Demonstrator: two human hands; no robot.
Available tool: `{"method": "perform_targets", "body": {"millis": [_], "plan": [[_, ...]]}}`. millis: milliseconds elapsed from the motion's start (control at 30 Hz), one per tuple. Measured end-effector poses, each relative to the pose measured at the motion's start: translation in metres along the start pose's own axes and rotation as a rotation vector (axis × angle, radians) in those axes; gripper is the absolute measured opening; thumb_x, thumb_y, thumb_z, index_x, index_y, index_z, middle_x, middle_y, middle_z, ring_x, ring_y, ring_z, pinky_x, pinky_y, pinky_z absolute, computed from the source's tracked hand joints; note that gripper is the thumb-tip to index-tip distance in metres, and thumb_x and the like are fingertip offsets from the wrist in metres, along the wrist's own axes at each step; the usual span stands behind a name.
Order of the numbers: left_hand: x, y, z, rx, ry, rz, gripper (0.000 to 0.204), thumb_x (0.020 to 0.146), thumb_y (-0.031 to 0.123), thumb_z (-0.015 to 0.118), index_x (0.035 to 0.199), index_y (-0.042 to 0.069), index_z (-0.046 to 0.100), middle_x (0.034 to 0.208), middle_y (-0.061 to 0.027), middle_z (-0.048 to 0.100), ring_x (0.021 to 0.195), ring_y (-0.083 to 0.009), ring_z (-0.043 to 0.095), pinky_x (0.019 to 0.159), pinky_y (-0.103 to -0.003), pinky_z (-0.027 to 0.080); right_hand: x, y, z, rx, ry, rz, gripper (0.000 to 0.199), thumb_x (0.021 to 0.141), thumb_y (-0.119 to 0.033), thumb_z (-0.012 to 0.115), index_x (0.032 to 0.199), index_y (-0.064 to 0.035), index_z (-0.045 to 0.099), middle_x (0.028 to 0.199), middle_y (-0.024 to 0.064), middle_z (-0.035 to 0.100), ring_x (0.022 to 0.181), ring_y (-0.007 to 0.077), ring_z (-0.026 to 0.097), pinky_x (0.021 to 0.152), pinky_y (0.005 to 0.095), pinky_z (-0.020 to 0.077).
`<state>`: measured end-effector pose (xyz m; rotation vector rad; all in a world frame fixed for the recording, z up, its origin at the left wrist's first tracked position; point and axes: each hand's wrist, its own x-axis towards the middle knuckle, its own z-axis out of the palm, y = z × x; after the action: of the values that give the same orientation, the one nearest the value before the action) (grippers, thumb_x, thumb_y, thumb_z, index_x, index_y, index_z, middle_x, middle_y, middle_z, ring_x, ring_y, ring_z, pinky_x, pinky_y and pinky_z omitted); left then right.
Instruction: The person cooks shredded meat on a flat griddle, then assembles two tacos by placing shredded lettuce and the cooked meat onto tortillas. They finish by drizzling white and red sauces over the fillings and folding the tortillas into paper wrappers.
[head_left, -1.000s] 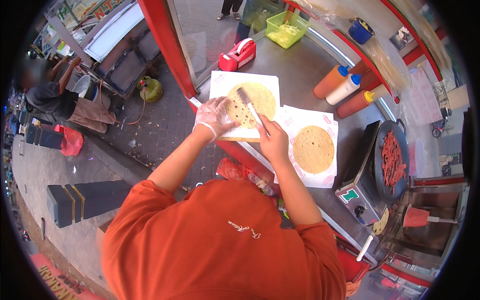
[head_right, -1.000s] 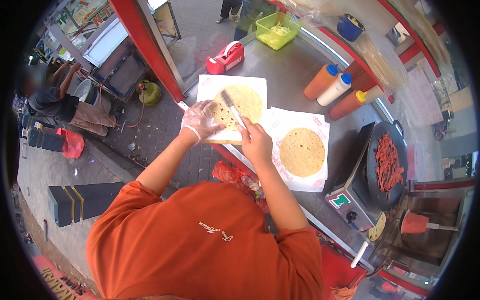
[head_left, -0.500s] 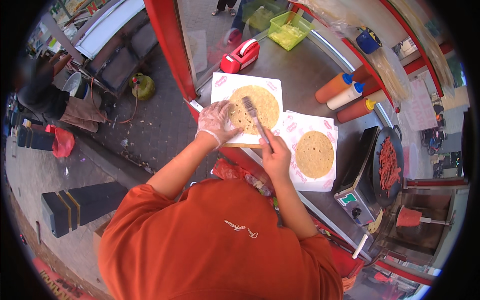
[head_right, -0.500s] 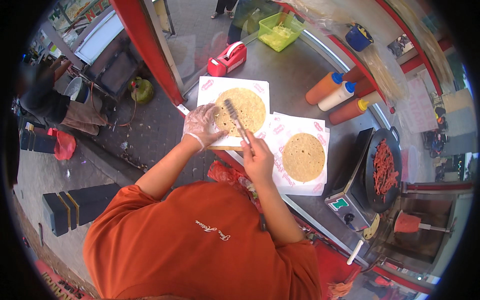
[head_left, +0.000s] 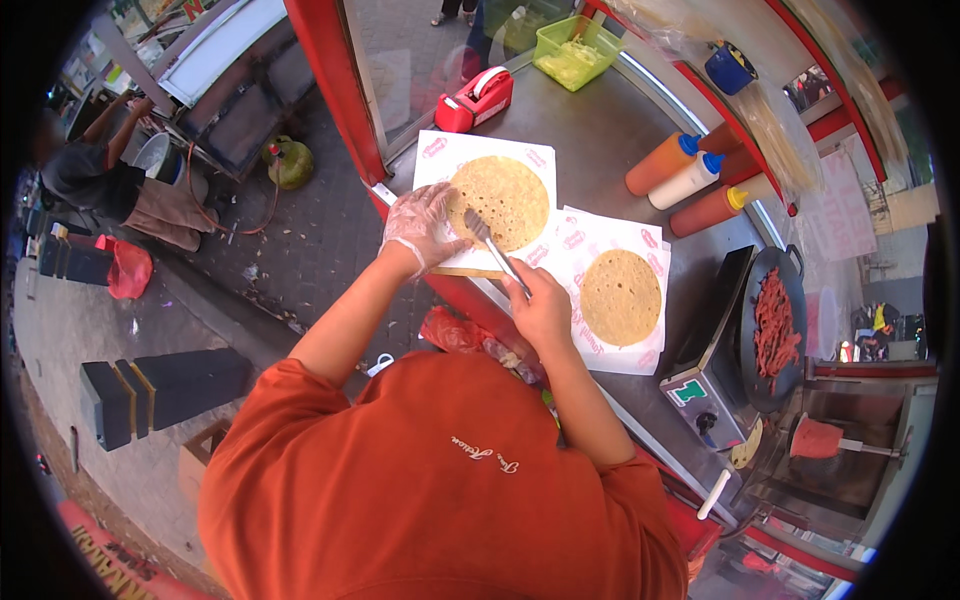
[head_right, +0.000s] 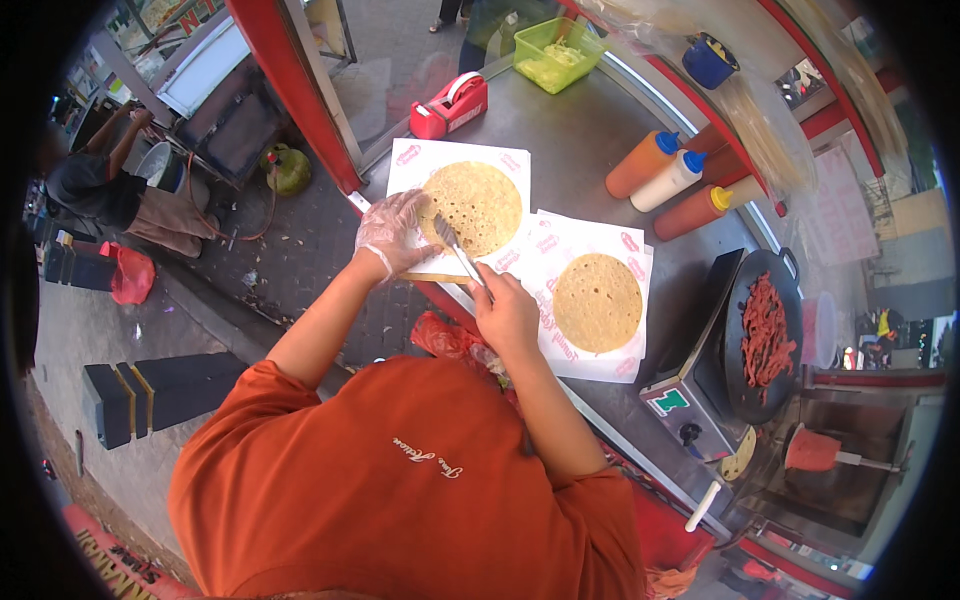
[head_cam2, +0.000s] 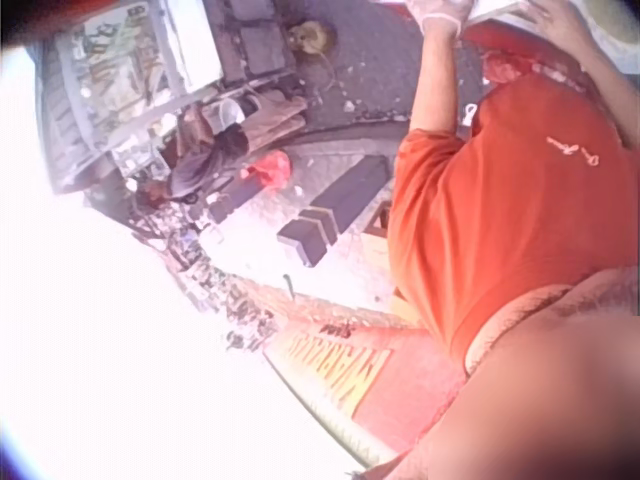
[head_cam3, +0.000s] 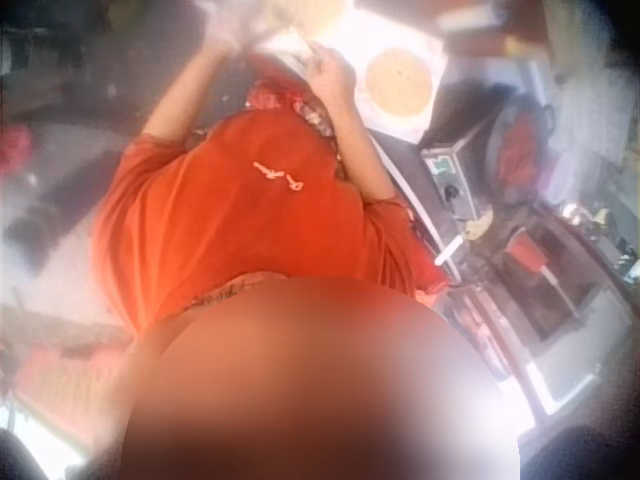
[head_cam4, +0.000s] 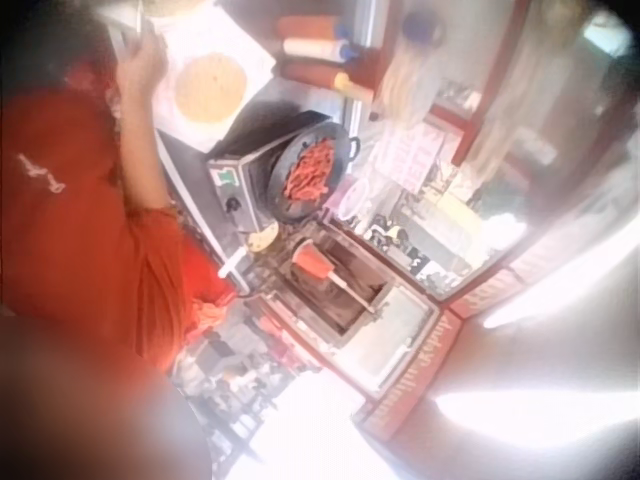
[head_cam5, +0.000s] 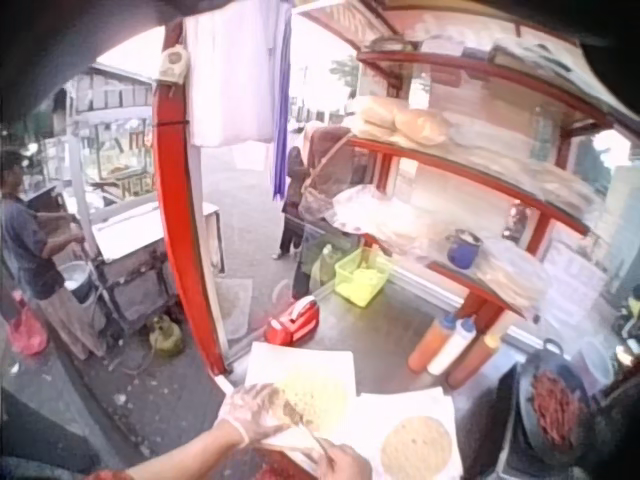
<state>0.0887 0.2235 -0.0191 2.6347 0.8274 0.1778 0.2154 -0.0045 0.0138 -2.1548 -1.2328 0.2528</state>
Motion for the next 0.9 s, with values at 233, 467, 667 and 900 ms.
{"method": "perform_targets", "body": {"millis": [233,467,667,900], "plan": [[-0.002,0.003,0.001,0.011,0.022,-0.012,0.094,0.082,0.057,0.082,0.159,0.014,0.047,0.167,-0.0107,0.045,0.154,-0.0303,0.040,0.130,-0.046,0.026,0.005,0.016,0.003,-0.071,0.009,-0.020,0.035,0.097,-0.018,0.075,0.131,-0.0087,0.073,0.087,0.0120,0.067,0.076,0.0294,0.069,0.068,0.0405,0.0548],[-0.001,0.006,-0.002,0.020,-0.002,-0.032,0.093,0.083,0.056,0.082,0.159,0.015,0.047,0.166,-0.0105,0.045,0.155,-0.0298,0.039,0.130,-0.045,0.025,0.004,0.017,0.005,-0.031,0.129,-0.031,0.035,0.097,-0.022,0.076,0.131,-0.0114,0.074,0.089,0.0096,0.068,0.075,0.0267,0.069,0.067,0.0397,0.0550],[-0.001,0.007,-0.003,0.010,-0.007,-0.023,0.095,0.082,0.058,0.081,0.159,0.015,0.047,0.168,-0.0101,0.043,0.157,-0.0281,0.037,0.130,-0.045,0.025,0.008,0.018,0.002,-0.026,0.191,0.020,0.035,0.096,-0.023,0.077,0.130,-0.0138,0.075,0.092,0.0079,0.069,0.076,0.0271,0.069,0.069,0.0389,0.0553],[0.000,0.007,-0.004,0.004,-0.015,-0.026,0.095,0.081,0.055,0.083,0.159,0.015,0.047,0.169,-0.0095,0.042,0.157,-0.0264,0.036,0.131,-0.045,0.024,0.012,0.014,0.001,-0.105,0.319,0.048,0.038,0.095,-0.025,0.077,0.131,-0.0179,0.075,0.093,0.0078,0.069,0.076,0.0282,0.070,0.069,0.0393,0.0554]]}}
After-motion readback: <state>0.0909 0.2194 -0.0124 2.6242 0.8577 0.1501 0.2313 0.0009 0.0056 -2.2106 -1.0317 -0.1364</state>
